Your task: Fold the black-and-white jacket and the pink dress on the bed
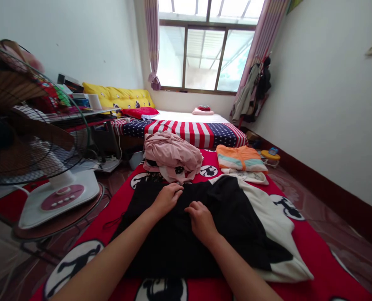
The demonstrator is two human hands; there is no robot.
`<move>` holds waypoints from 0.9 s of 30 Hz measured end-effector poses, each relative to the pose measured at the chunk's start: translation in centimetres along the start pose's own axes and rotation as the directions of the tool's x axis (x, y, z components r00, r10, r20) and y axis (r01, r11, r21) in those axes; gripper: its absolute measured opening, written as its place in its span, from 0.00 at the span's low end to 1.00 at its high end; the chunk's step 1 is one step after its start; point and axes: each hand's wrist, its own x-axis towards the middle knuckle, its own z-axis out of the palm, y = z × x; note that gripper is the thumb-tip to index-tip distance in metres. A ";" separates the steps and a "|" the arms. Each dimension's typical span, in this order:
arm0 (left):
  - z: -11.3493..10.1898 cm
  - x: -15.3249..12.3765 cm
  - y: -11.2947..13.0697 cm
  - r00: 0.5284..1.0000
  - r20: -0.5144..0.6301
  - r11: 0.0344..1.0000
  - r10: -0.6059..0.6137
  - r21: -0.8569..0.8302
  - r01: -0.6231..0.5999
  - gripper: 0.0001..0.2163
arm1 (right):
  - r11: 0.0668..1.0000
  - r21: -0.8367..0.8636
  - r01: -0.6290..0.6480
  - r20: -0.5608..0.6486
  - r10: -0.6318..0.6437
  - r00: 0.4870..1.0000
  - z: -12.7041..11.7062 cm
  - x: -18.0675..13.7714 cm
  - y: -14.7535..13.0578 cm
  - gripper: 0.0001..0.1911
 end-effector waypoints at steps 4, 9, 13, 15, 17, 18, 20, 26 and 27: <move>3.3 0.1 -1.6 0.998 0.021 0.997 -0.060 -0.053 0.061 0.16 | 1.000 0.021 -0.008 -0.011 0.008 1.000 0.3 -1.0 -0.3 0.20; 4.5 -1.6 -2.4 0.981 0.192 0.959 -0.008 0.279 -0.047 0.22 | 0.999 0.053 -0.005 0.007 0.005 1.000 -0.5 -2.9 -1.1 0.19; 4.6 -1.9 -2.3 0.974 0.228 0.923 0.004 0.374 -0.091 0.22 | 0.999 -0.011 -0.031 -0.004 0.031 1.000 -3.0 -5.2 -0.9 0.18; 4.6 -1.8 -2.4 0.976 0.217 0.917 0.015 0.386 -0.100 0.22 | 0.988 -0.119 -0.097 -0.038 0.093 0.995 -4.3 -6.7 0.0 0.23; 4.7 -1.8 -2.3 0.978 0.208 0.914 0.022 0.391 -0.104 0.22 | 0.954 -0.243 -0.173 -0.050 0.166 0.985 -5.0 -8.4 1.2 0.30; 4.7 -1.8 -2.3 0.979 0.205 0.914 0.023 0.392 -0.103 0.22 | 0.934 -0.296 -0.199 -0.045 0.195 0.980 -5.2 -9.2 1.8 0.33; 4.7 -1.9 -2.2 0.979 0.204 0.914 0.022 0.394 -0.103 0.22 | 0.902 -0.374 -0.216 -0.028 0.222 0.975 -5.0 -10.8 2.7 0.35; 3.6 -3.5 -2.4 0.963 0.266 0.899 0.052 0.407 -0.161 0.21 | 0.868 -0.464 -0.177 -0.054 0.172 0.984 -3.4 -15.5 3.0 0.38; 3.3 -3.9 -2.5 0.956 0.287 0.898 0.055 0.405 -0.173 0.22 | 0.869 -0.464 -0.171 -0.058 0.163 0.985 -3.3 -16.3 2.9 0.39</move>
